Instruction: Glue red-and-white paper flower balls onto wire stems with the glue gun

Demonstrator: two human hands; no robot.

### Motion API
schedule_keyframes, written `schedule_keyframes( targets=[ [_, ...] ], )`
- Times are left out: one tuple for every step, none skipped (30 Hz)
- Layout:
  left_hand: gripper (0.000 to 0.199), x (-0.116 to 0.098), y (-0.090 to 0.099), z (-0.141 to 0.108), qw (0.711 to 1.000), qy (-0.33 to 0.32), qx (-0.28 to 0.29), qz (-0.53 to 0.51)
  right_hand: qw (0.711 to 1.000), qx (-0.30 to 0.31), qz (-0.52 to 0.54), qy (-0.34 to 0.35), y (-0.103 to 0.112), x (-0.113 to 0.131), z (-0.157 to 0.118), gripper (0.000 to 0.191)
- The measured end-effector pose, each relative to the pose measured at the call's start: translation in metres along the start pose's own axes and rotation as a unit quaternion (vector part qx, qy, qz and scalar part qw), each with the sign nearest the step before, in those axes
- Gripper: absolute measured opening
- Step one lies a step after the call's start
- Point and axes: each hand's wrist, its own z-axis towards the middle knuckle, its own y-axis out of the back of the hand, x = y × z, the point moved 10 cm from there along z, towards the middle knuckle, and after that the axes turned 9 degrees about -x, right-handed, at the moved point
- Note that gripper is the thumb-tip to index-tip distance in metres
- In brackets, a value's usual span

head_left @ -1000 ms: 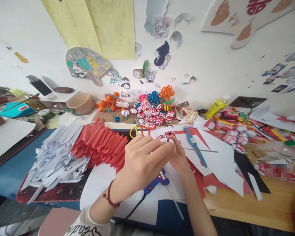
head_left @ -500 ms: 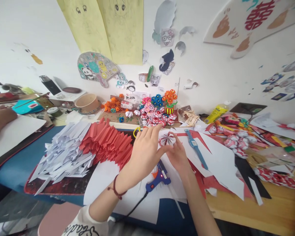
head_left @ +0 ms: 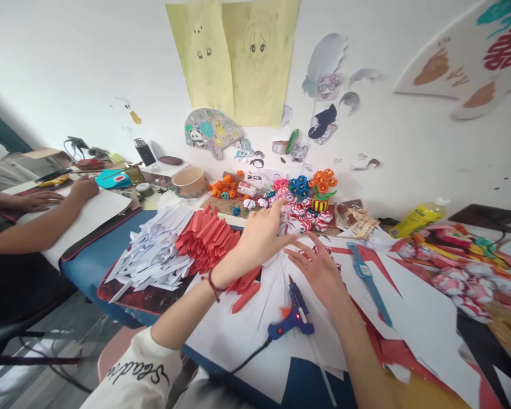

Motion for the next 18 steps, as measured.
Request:
schedule_keyframes(
  targets=[
    [0.065,0.014,0.004,0.01,1.0,0.014,-0.001,0.02,1.0,-0.01,-0.01,0.0,0.007,0.001,-0.002,0.065],
    [0.065,0.031,0.005,0.02,0.998,0.033,0.006,0.044,1.0,-0.024,-0.02,0.002,0.015,0.002,-0.006,0.067],
    [0.07,0.05,0.003,0.03,0.996,0.054,0.022,0.067,0.999,-0.043,-0.03,0.006,0.024,0.005,-0.01,0.067],
    [0.072,0.068,0.003,0.041,0.994,0.068,0.024,0.077,0.997,-0.062,-0.04,0.013,0.033,0.008,-0.015,0.066],
    [0.073,0.085,0.002,0.051,0.993,0.079,0.028,0.083,0.995,-0.082,-0.053,0.024,0.042,0.012,-0.021,0.066],
    [0.072,0.103,-0.001,0.061,0.991,0.09,0.034,0.09,0.992,-0.102,-0.066,0.037,0.05,0.016,-0.027,0.066],
    [0.072,0.12,-0.004,0.07,0.989,0.103,0.043,0.096,0.989,-0.118,-0.079,0.044,0.057,0.019,-0.035,0.065],
    [0.073,0.136,-0.009,0.078,0.987,0.112,0.053,0.101,0.985,-0.137,-0.094,0.051,0.064,0.022,-0.043,0.062],
    [0.073,0.152,-0.014,0.086,0.985,0.122,0.065,0.106,0.983,-0.141,-0.106,0.053,0.068,0.024,-0.052,0.062],
    [0.07,0.167,-0.019,0.092,0.982,0.131,0.076,0.111,0.981,-0.147,-0.116,0.056,0.073,0.025,-0.06,0.062],
    [0.065,0.181,-0.024,0.099,0.98,0.138,0.086,0.117,0.977,-0.16,-0.125,0.063,0.079,0.027,-0.069,0.061],
    [0.057,0.194,-0.029,0.104,0.977,0.144,0.096,0.123,0.973,-0.175,-0.138,0.064,0.087,0.028,-0.078,0.06],
    [0.048,0.207,-0.033,0.11,0.975,0.149,0.105,0.129,0.968,-0.19,-0.149,0.065,0.095,0.028,-0.086,0.058],
    [0.043,0.219,-0.038,0.115,0.972,0.153,0.114,0.135,0.965,-0.199,-0.157,0.063,0.103,0.026,-0.094,0.058],
    [0.04,0.231,-0.042,0.119,0.97,0.157,0.122,0.142,0.964,-0.204,-0.162,0.058,0.112,0.023,-0.1,0.058],
    [0.039,0.242,-0.047,0.123,0.967,0.16,0.13,0.149,0.96,-0.218,-0.167,0.055,0.123,0.02,-0.105,0.057],
    [0.039,0.253,-0.052,0.126,0.964,0.162,0.139,0.156,0.955,-0.237,-0.173,0.046,0.135,0.015,-0.11,0.055],
    [0.039,0.263,-0.057,0.129,0.962,0.164,0.146,0.164,0.946,-0.266,-0.174,0.063,0.149,0.014,-0.114,0.052]
  ],
)
